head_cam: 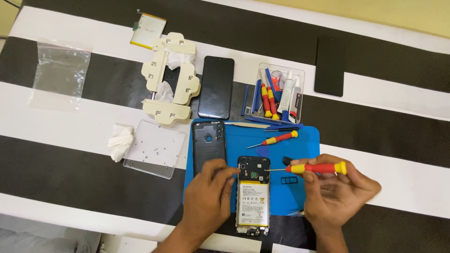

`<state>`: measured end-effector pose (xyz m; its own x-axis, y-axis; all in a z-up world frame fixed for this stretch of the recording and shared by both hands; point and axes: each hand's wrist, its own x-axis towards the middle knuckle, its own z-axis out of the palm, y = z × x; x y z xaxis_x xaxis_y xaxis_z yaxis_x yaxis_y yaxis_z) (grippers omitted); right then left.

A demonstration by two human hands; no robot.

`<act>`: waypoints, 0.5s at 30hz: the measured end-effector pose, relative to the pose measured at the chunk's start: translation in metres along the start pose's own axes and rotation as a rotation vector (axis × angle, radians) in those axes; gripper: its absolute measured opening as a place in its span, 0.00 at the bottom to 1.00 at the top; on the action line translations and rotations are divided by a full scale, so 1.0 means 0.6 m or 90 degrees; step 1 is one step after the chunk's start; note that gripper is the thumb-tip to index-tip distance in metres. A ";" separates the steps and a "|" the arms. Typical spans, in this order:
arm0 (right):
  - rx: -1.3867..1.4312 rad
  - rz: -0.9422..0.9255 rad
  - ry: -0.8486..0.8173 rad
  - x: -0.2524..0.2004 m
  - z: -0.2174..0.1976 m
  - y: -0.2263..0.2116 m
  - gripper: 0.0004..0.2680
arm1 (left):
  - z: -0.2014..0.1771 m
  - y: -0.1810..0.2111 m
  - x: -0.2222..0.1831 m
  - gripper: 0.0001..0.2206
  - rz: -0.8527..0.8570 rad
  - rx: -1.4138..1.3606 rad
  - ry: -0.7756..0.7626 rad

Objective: Disassembling and reassembling internal components of a mobile phone, including battery replacement and cable management.

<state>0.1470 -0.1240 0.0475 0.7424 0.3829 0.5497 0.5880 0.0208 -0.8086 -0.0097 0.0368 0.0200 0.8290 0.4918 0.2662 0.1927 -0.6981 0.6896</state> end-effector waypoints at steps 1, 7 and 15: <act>-0.002 0.000 -0.002 0.000 0.000 0.014 0.21 | 0.006 -0.003 -0.004 0.09 -0.001 -0.002 0.000; 0.081 0.144 0.006 -0.010 0.005 0.065 0.21 | 0.038 0.004 -0.020 0.16 0.120 0.056 -0.044; 0.076 0.218 -0.023 -0.007 0.022 0.073 0.21 | 0.071 0.001 -0.033 0.24 0.178 0.227 -0.175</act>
<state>0.1654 -0.1125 0.0071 0.8766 0.4188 0.2372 0.2646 -0.0076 -0.9643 -0.0037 0.0046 -0.0134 0.9722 0.1405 0.1872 0.0715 -0.9399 0.3338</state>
